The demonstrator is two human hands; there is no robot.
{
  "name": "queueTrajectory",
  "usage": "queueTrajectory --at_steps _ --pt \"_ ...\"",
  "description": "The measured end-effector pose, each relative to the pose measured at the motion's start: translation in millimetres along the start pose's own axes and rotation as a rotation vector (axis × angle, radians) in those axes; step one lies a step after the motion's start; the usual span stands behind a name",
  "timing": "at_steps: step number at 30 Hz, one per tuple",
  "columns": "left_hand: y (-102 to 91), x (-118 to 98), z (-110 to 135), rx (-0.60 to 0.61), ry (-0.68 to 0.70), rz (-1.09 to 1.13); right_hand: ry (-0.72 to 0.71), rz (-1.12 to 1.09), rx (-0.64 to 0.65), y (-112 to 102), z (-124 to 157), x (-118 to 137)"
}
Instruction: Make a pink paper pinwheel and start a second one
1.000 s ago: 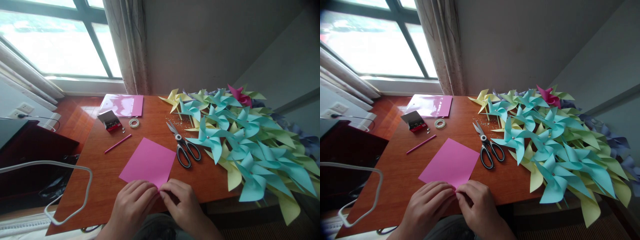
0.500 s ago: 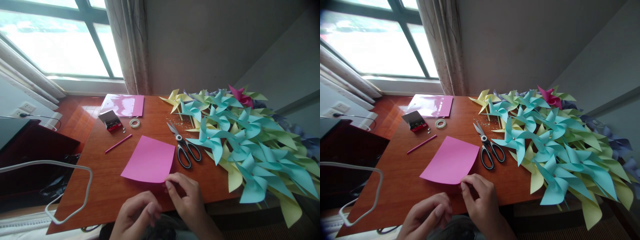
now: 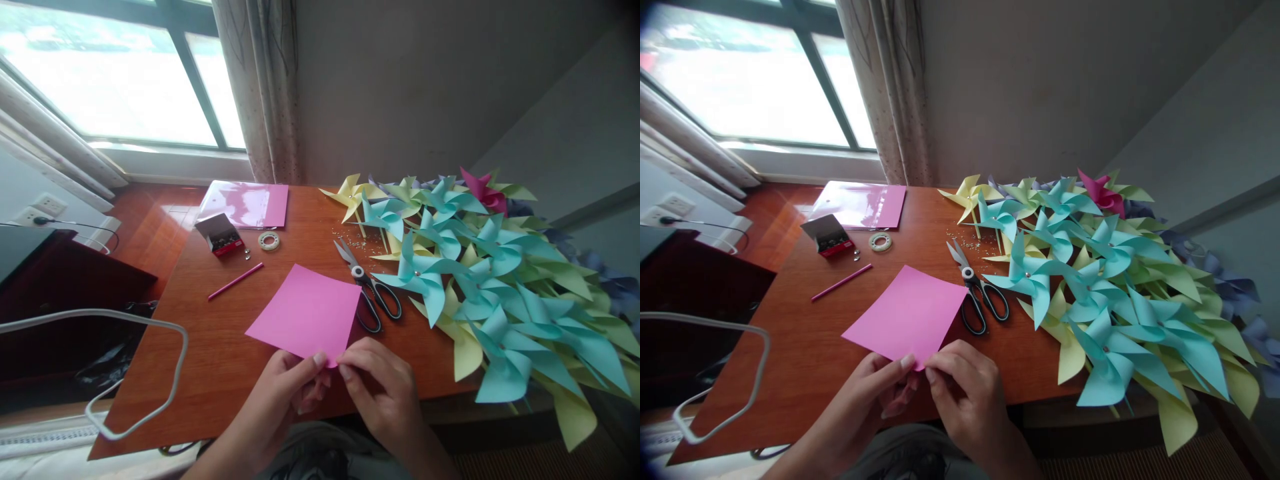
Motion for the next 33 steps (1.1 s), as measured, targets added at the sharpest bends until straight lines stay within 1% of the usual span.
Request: queueTrajectory --at_steps 3,5,7,8,9,10,12,13,14,15,16,18,20,22,27,30,33 --pt "-3.7 4 -1 -0.023 0.001 -0.021 0.008 0.011 0.004 1 0 -3" --pt "-3.0 6 0 -0.009 0.001 -0.036 0.015 0.009 0.011 3 1 -4" --pt "2.3 3 3 0.050 0.036 -0.143 0.030 0.003 0.014 4 1 -7" --pt "5.6 -3 6 0.080 0.093 -0.251 0.042 0.001 0.015 5 1 -8" --pt "9.7 -10 11 0.107 0.175 -0.388 0.060 0.002 0.016 6 2 -10" --pt "13.5 -22 19 0.110 0.307 -0.548 0.080 0.007 0.016 6 2 -12" --pt "23.7 -47 41 0.081 0.627 -0.871 0.119 0.022 0.012 5 2 -16" --pt "30.3 -56 56 0.077 0.797 -0.990 0.133 0.029 0.010 5 2 -18" --pt "32.8 -66 71 0.023 0.978 -1.072 0.143 0.036 0.008 4 2 -19" --pt "34.8 -71 83 -0.009 1.102 -1.159 0.148 0.039 0.006 4 2 -19" --pt "35.4 -73 91 -0.044 1.202 -1.240 0.147 0.040 0.007 3 2 -19" --pt "31.2 -75 95 -0.132 1.296 -1.415 0.146 0.032 0.012 3 1 -19" --pt "22.1 -78 88 -0.209 1.295 -1.559 0.147 0.007 0.015 3 0 -19" --pt "12.7 -81 80 -0.236 1.270 -1.643 0.151 -0.022 0.015 3 -1 -20" --pt "-5.6 -94 78 -0.320 1.274 -1.682 0.156 -0.049 0.018 2 -1 -21" --pt "-5.6 -90 77 -0.288 1.274 -1.702 0.139 -0.028 0.034 5 -1 -17" --pt "1.2 -81 72 -0.201 1.264 -1.720 0.112 -0.005 0.071 12 -2 -10"
Point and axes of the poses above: each hand's wrist, its own z-axis away from the middle knuckle, its own y-axis out of the palm, x = y × z, the point moved 10 cm from there along -z, towards the middle knuckle
